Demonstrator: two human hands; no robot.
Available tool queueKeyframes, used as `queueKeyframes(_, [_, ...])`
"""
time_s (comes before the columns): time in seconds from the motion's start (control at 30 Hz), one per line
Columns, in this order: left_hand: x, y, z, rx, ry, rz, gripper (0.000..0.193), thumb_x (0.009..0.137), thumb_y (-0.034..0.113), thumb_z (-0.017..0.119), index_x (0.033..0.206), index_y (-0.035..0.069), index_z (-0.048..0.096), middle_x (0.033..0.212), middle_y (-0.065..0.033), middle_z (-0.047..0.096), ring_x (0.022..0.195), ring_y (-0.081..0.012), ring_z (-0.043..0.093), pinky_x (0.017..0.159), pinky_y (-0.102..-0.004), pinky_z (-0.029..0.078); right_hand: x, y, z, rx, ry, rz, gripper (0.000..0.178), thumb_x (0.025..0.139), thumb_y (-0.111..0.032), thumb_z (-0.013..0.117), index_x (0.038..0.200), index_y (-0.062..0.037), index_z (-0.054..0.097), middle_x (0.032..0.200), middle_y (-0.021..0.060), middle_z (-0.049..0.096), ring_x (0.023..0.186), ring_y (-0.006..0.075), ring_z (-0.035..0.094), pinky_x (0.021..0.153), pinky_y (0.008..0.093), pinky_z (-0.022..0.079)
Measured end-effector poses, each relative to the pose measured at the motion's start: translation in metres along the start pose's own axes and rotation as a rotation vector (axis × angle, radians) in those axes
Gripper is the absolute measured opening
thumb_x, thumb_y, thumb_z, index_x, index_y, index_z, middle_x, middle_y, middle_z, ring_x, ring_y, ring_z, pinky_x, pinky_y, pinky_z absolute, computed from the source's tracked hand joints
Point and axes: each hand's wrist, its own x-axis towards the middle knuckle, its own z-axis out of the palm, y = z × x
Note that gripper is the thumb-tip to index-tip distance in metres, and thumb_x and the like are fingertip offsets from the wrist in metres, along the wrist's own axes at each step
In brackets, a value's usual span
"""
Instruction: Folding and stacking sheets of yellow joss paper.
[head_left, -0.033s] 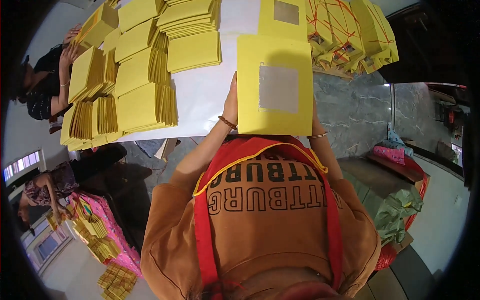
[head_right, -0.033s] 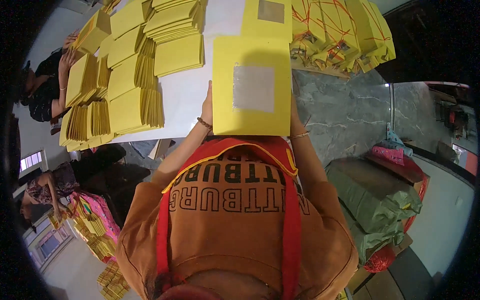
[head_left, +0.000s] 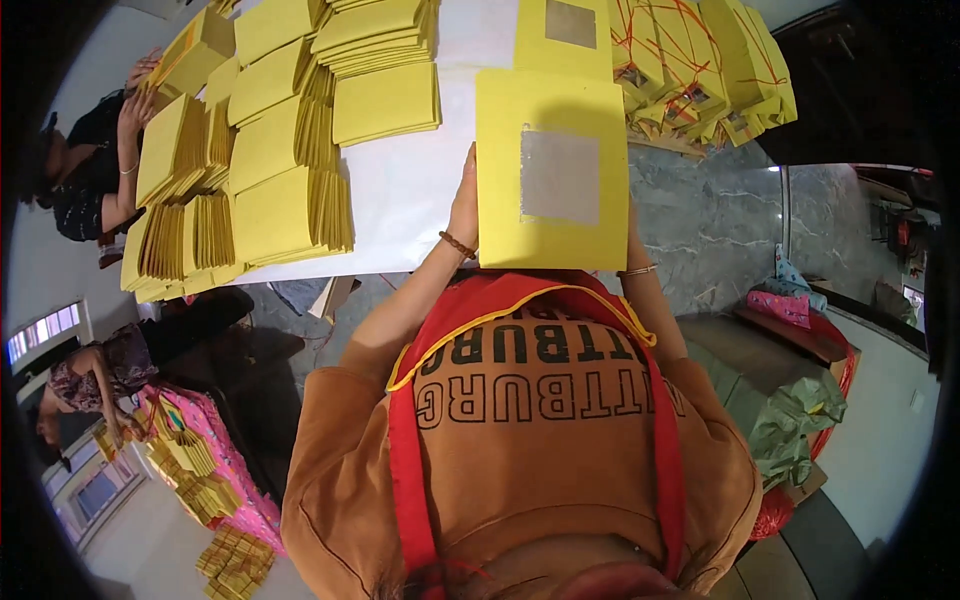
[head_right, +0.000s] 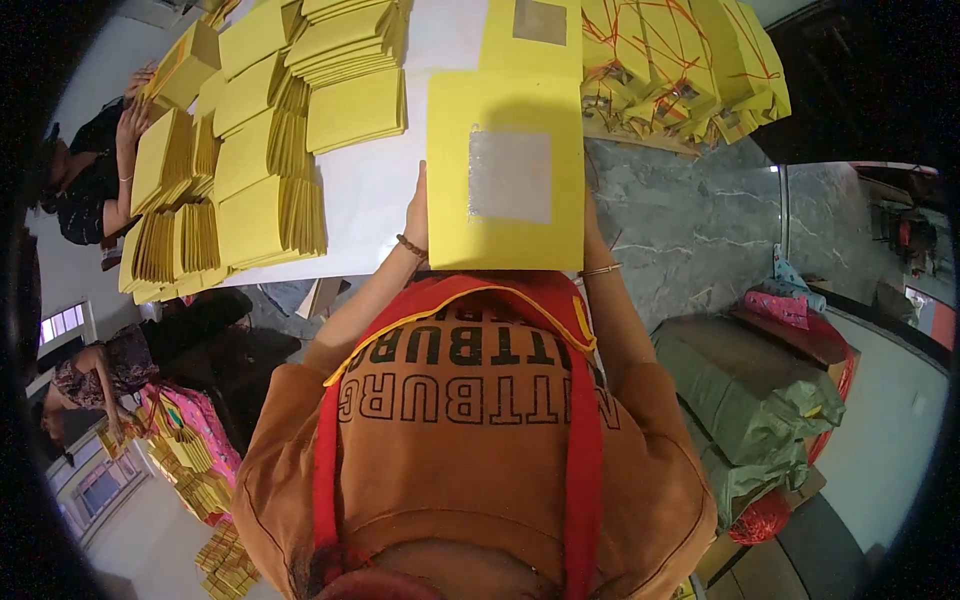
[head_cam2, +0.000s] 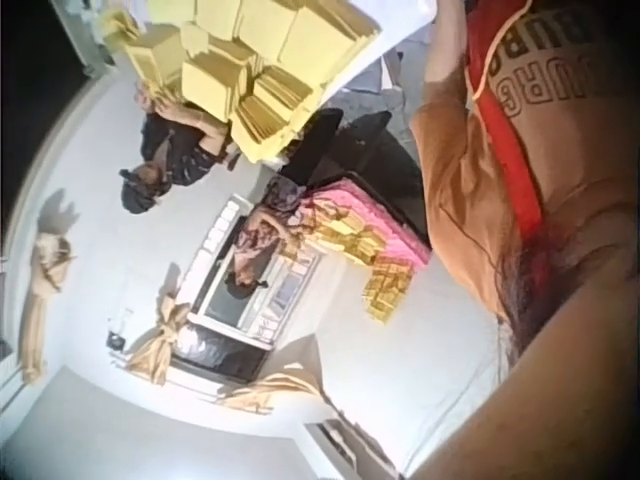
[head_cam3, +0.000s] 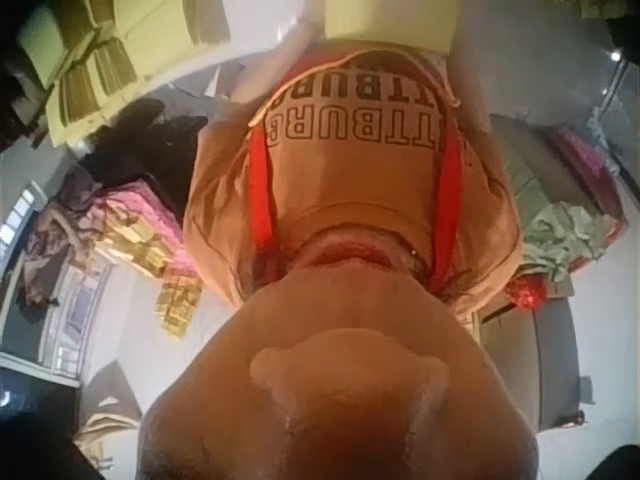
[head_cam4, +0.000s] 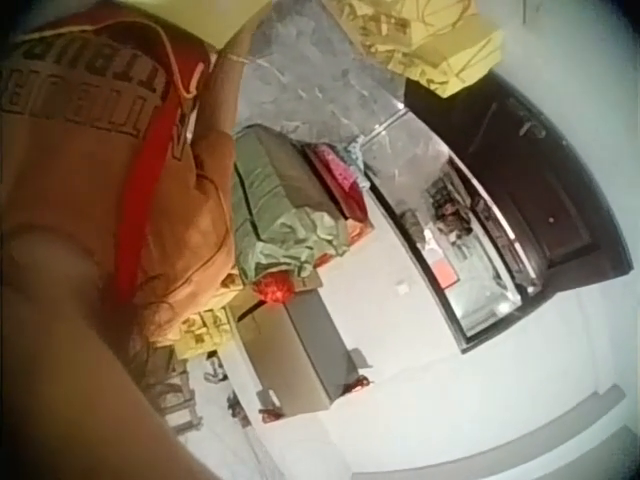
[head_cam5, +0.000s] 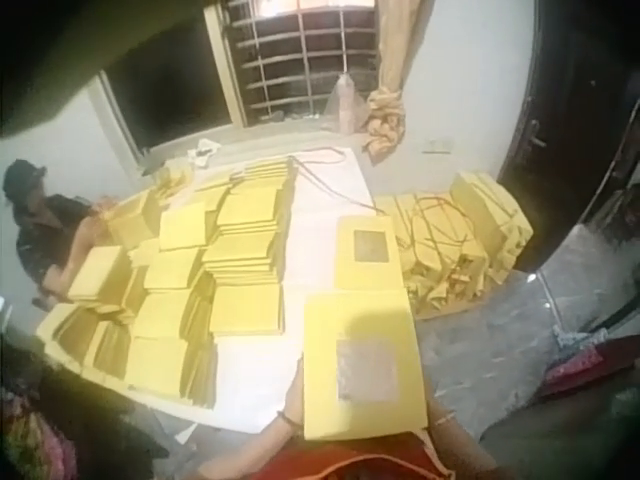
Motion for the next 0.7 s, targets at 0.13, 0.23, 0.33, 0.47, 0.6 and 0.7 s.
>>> queueKeyframes(0.13, [0.013,-0.022,-0.003,0.056,0.014,0.091,0.053,0.096,0.040,0.026,0.139,0.010,0.019,0.133,-0.0055,0.036,0.118,-0.0155,0.039,0.098,-0.0279,0.034,0.003,0.000,-0.006,0.182,0.067,0.017,0.030,0.091,-0.021,0.043,0.110,0.0009,0.052,0.094,0.0032,0.058,0.077,0.0115,0.054,0.065,0.0265,0.047])
queueKeyframes(0.23, [0.004,-0.014,0.004,-0.060,0.018,0.019,0.054,0.095,0.041,0.027,0.139,0.010,0.020,0.134,-0.0052,0.035,0.118,-0.0160,0.039,0.098,-0.0285,0.034,0.000,-0.008,-0.006,0.259,0.074,0.130,0.034,0.092,-0.022,0.042,0.117,0.0006,0.048,0.105,0.0056,0.055,0.089,0.0132,0.052,0.074,0.0268,0.045])
queueKeyframes(0.33, [0.008,-0.016,-0.006,0.040,-0.010,0.066,0.054,0.095,0.041,0.028,0.138,0.008,0.022,0.133,-0.0058,0.036,0.117,-0.0162,0.039,0.096,-0.0288,0.035,0.000,-0.021,-0.001,0.316,0.060,0.102,0.043,0.094,-0.027,0.037,0.127,-0.0007,0.038,0.123,0.0082,0.045,0.109,0.0158,0.044,0.090,0.0280,0.038])
queueKeyframes(0.47, [0.015,-0.010,-0.023,0.187,0.043,0.276,0.049,0.095,0.036,0.034,0.131,0.003,0.035,0.123,-0.0072,0.046,0.111,-0.0167,0.044,0.093,-0.0286,0.037,-0.006,-0.069,-0.007,0.618,-0.018,0.033,0.056,0.095,-0.041,0.026,0.137,-0.0036,0.024,0.141,0.0087,0.026,0.129,0.0200,0.025,0.105,0.0305,0.020])
queueKeyframes(0.6, [-0.005,0.020,-0.011,0.589,0.303,0.657,0.033,0.089,0.018,0.048,0.117,0.001,0.052,0.109,-0.0063,0.056,0.096,-0.0157,0.051,0.082,-0.0264,0.041,-0.014,-0.068,-0.026,0.469,0.072,-0.050,0.059,0.095,-0.045,0.020,0.137,-0.0038,0.025,0.143,0.0113,0.023,0.131,0.0224,0.021,0.106,0.0322,0.016])
queueKeyframes(0.7, [-0.025,0.050,0.024,0.789,0.176,0.824,0.025,0.084,0.007,0.051,0.107,0.003,0.058,0.097,-0.0063,0.059,0.078,-0.0133,0.053,0.069,-0.0245,0.043,-0.040,-0.086,-0.028,0.255,0.107,-0.001,0.060,0.094,-0.047,0.016,0.137,-0.0056,0.026,0.143,0.0101,0.023,0.133,0.0207,0.018,0.108,0.0365,0.011])
